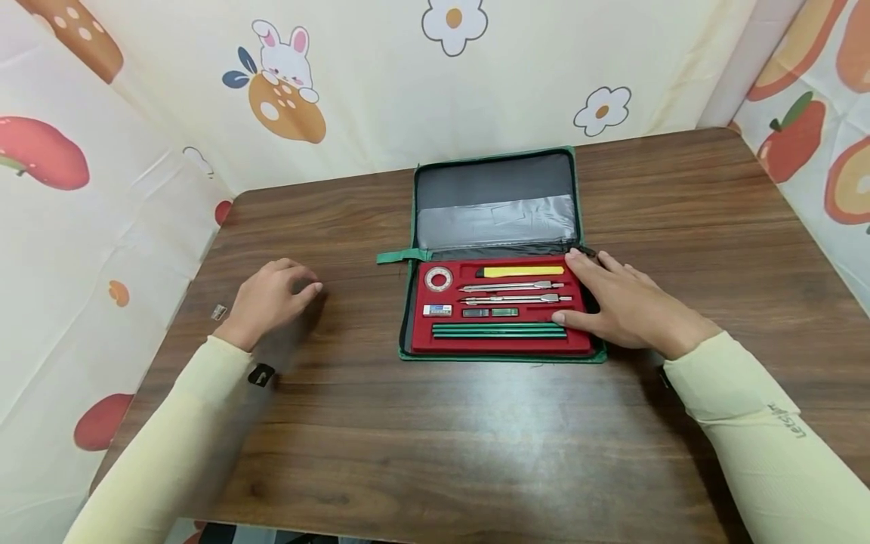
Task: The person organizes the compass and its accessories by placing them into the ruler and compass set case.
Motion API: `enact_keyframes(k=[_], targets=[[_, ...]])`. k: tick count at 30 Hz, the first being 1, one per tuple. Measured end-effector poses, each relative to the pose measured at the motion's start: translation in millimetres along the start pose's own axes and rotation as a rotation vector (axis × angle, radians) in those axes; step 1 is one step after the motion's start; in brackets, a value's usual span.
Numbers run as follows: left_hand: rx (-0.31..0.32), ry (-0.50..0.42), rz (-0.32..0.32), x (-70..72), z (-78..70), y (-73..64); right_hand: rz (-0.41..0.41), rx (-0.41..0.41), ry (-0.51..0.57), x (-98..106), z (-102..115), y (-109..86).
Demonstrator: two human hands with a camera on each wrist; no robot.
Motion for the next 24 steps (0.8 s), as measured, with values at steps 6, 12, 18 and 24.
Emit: enact_keyframes(k=[6,12,18,24], targets=[[0.04,0.033,-0.009,-2.5,26.8,-19.1,-0.002,-0.002,-0.004,0,0,0.5],[0.109,0.031,-0.033,4.9,45.6,-30.7,0.007,-0.01,-0.007,0,-1,-0.1],[0.303,0.006,0.131,14.8,65.5,-40.8,-0.002,0.0,-0.007,0,0,-0.4],[0.392,0.017,0.251,18.7,78.9,-47.9,-0.002,-0.001,-0.01,-1,0,0.0]])
Point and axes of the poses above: each hand's wrist, its own y-axis towards the middle knuckle, its own x-axis out of the back of the hand, z = x × y, the point moved 1 cm from there along y, towards the middle knuckle, and after that the axes turned 3 degrees about -x, right-handed, at the moved point
